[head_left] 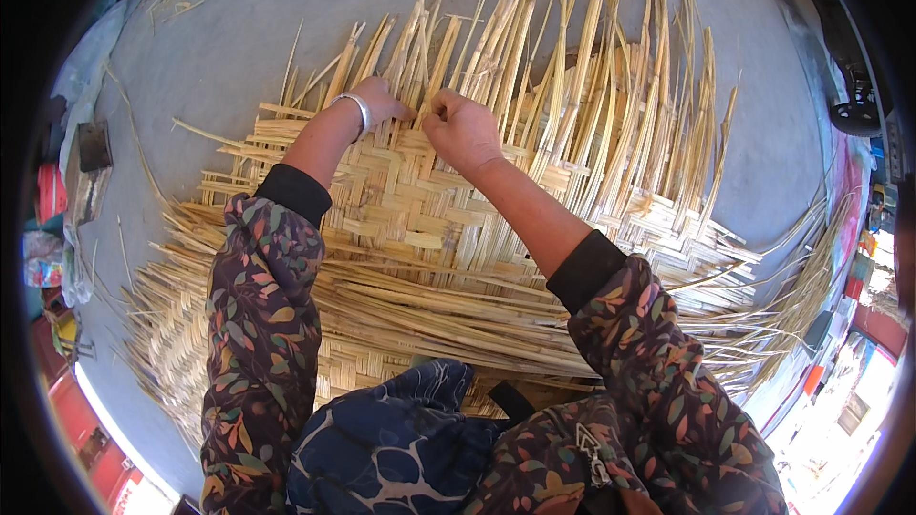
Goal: The person weaves a basket by hand using dried palm leaves. They interlace the leaves in a consistent pattern, gradually building up the structure of the basket.
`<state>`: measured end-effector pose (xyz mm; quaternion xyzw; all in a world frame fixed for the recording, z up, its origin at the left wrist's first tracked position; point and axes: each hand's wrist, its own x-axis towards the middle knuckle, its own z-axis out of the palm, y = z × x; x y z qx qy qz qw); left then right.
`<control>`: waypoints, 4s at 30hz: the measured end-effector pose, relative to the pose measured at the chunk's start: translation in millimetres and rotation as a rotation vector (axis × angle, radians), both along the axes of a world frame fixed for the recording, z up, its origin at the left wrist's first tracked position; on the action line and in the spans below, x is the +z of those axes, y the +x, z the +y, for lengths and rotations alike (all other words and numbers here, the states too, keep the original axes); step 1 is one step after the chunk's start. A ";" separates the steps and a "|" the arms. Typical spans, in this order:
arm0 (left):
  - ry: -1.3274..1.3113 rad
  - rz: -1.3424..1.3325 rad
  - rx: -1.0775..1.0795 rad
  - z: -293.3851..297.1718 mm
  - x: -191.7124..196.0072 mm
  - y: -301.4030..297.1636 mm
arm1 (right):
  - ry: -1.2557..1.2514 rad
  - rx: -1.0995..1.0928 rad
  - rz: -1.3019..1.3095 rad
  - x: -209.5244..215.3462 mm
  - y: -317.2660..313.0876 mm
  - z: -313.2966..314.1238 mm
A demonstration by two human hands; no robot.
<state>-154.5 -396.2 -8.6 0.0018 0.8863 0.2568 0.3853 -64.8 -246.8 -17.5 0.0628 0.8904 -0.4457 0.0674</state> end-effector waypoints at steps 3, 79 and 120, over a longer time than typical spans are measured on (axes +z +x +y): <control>-0.067 0.107 -0.123 5.3 -7.6 -1.1 | -0.010 -0.026 -0.046 -1.5 -1.2 0.1; 0.689 0.246 0.355 37.0 6.0 204.9 | 0.646 0.302 -0.388 94.8 198.5 259.4; 1.427 -0.238 0.666 30.3 30.5 183.6 | -0.377 0.224 -0.624 92.0 151.8 138.2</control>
